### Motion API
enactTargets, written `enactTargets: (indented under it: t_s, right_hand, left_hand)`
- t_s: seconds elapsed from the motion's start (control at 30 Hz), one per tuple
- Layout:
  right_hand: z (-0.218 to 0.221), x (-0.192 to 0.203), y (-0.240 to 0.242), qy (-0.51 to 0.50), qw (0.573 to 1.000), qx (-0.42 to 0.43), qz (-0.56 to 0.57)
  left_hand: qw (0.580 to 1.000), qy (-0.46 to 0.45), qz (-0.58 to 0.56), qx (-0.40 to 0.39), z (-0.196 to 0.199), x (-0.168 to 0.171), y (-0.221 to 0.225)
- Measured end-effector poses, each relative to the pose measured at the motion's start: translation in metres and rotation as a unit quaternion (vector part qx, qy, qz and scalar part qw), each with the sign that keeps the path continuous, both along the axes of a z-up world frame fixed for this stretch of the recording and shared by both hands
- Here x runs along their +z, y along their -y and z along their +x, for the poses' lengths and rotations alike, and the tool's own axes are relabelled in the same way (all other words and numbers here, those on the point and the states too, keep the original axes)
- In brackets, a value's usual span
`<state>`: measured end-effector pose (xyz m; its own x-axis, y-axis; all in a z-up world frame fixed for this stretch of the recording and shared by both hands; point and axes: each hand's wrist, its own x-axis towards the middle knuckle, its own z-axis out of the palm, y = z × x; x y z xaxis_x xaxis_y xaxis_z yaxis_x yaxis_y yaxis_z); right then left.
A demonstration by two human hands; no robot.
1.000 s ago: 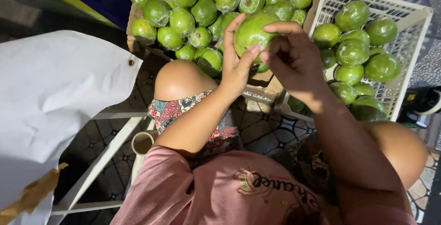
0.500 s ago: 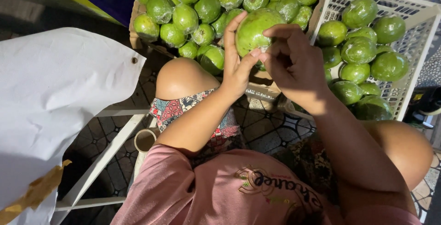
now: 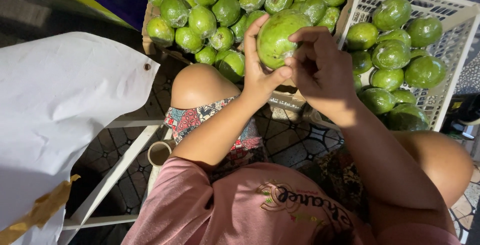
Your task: Wrapping individual green citrus fruits in plastic film for preservation and packaging.
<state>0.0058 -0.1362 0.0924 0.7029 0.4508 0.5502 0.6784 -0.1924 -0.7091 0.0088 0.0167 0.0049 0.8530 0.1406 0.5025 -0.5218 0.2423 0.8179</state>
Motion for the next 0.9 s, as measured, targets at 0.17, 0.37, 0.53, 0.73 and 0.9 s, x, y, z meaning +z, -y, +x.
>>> enactTargets:
  t_s: [0.17, 0.37, 0.53, 0.73, 0.9]
  right_hand:
    - [0.001, 0.002, 0.0, -0.005, 1.0, -0.011, -0.013]
    - [-0.001, 0.009, 0.0, -0.042, 0.998, -0.021, -0.029]
    - [0.0, 0.002, 0.0, -0.022, 0.988, -0.108, -0.104]
    - [0.006, 0.003, 0.001, -0.103, 0.971, -0.145, -0.161]
    - [0.018, -0.077, -0.015, 0.051, 0.988, -0.138, -0.037]
  left_hand:
    - [0.994, -0.047, 0.072, 0.061, -0.002, 0.003, 0.001]
    - [0.993, -0.04, 0.046, 0.101, 0.001, -0.005, 0.005]
    - [0.987, -0.029, 0.064, 0.143, -0.002, -0.001, 0.006]
    - [0.99, -0.003, 0.033, 0.139, -0.004, 0.002, -0.002]
    - [0.983, -0.109, -0.141, -0.032, -0.013, 0.004, 0.005]
